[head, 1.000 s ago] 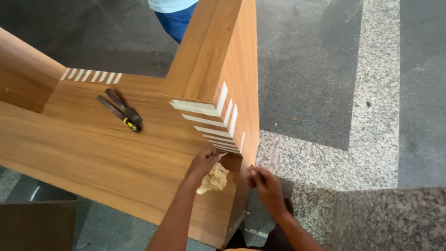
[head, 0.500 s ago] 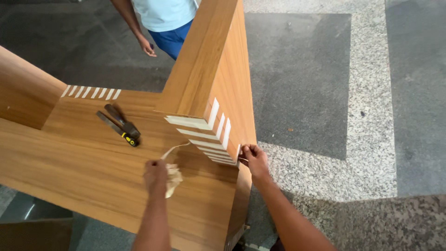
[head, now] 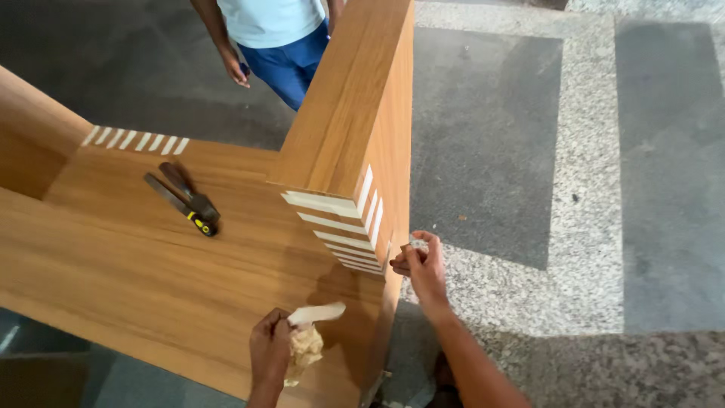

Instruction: The person peels off strips of white tape from the edges of a wood-textured furniture unit and wipes the surface with a white cloth.

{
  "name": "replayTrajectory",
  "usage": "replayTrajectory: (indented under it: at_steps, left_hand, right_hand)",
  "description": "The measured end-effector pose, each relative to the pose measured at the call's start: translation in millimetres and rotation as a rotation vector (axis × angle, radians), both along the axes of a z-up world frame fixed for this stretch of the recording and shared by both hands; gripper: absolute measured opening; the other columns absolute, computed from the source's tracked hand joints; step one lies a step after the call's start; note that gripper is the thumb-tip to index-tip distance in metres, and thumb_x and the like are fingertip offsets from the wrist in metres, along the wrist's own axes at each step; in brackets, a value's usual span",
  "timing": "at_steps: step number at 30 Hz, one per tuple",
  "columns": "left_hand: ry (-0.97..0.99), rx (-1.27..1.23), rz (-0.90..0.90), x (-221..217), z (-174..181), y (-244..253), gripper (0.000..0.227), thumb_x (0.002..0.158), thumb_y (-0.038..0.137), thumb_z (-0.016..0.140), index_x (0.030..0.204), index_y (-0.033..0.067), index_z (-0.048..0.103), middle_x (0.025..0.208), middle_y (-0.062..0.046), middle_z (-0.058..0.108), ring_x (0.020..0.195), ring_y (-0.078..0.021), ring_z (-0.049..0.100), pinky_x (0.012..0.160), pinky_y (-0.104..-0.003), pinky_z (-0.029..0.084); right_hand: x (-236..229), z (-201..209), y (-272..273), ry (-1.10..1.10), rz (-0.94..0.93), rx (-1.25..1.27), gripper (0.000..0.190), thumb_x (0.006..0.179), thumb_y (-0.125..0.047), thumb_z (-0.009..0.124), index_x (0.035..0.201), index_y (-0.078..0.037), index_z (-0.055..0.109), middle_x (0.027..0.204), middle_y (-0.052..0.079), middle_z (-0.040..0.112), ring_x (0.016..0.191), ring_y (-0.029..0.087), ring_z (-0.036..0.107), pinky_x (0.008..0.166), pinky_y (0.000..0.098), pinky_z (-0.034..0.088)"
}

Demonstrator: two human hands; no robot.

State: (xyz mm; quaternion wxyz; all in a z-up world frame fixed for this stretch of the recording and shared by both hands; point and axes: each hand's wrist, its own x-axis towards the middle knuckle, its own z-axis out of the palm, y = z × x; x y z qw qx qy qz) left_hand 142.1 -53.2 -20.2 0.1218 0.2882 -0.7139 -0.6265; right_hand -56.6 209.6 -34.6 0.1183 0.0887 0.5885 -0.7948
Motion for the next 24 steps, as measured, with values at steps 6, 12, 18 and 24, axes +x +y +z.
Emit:
replayTrajectory:
  at_steps: [6, 12, 18, 24]
  left_hand:
    - [-0.122, 0.034, -0.138, -29.7, 18.4, 22.9, 0.033, 0.098, 0.022, 0.050, 0.085, -0.0032, 0.068, 0.078, -0.011, 0.065, 0.073, -0.0178, 0.059, 0.068, -0.033, 0.049]
    - [-0.287, 0.122, -0.354, -66.2, 41.0, 44.9, 0.034, 0.092, 0.023, 0.059, 0.119, 0.0066, 0.069, 0.100, -0.010, 0.076, 0.087, -0.0187, 0.071, 0.076, -0.030, 0.055]
    - [-0.289, 0.057, -0.603, -85.7, 43.8, 44.3, 0.045, 0.096, 0.044, 0.063, 0.121, 0.0069, 0.069, 0.105, -0.015, 0.076, 0.095, -0.0250, 0.072, 0.082, -0.037, 0.057]
    - [-0.451, -0.447, -0.714, -102.4, 47.4, 41.4, 0.045, 0.092, 0.047, 0.050, 0.115, 0.0130, 0.070, 0.104, -0.017, 0.073, 0.097, -0.0365, 0.070, 0.085, -0.051, 0.053]
  right_hand:
    - [14.3, 2.3, -33.6, 0.072, -0.033, 0.022, 0.015, 0.100, -0.014, 0.063, 0.102, 0.000, 0.069, 0.088, 0.006, 0.068, 0.079, 0.013, 0.067, 0.076, 0.0305, 0.061]
    - [18.1, -9.2, -8.9, 0.320, 0.183, 0.310, 0.016, 0.106, -0.014, 0.062, 0.101, 0.000, 0.068, 0.082, 0.007, 0.064, 0.078, 0.015, 0.061, 0.074, 0.0301, 0.055]
    - [111.2, 4.5, -1.0, 0.453, 0.362, 0.446, 0.005, 0.099, -0.007, 0.061, 0.101, -0.003, 0.064, 0.092, 0.005, 0.068, 0.082, 0.013, 0.067, 0.073, 0.0290, 0.061]
    - [150.8, 38.5, -37.1, 0.423, 0.220, 0.587, 0.015, 0.099, -0.009, 0.064, 0.113, -0.007, 0.070, 0.091, 0.009, 0.073, 0.082, 0.018, 0.070, 0.075, 0.0329, 0.058]
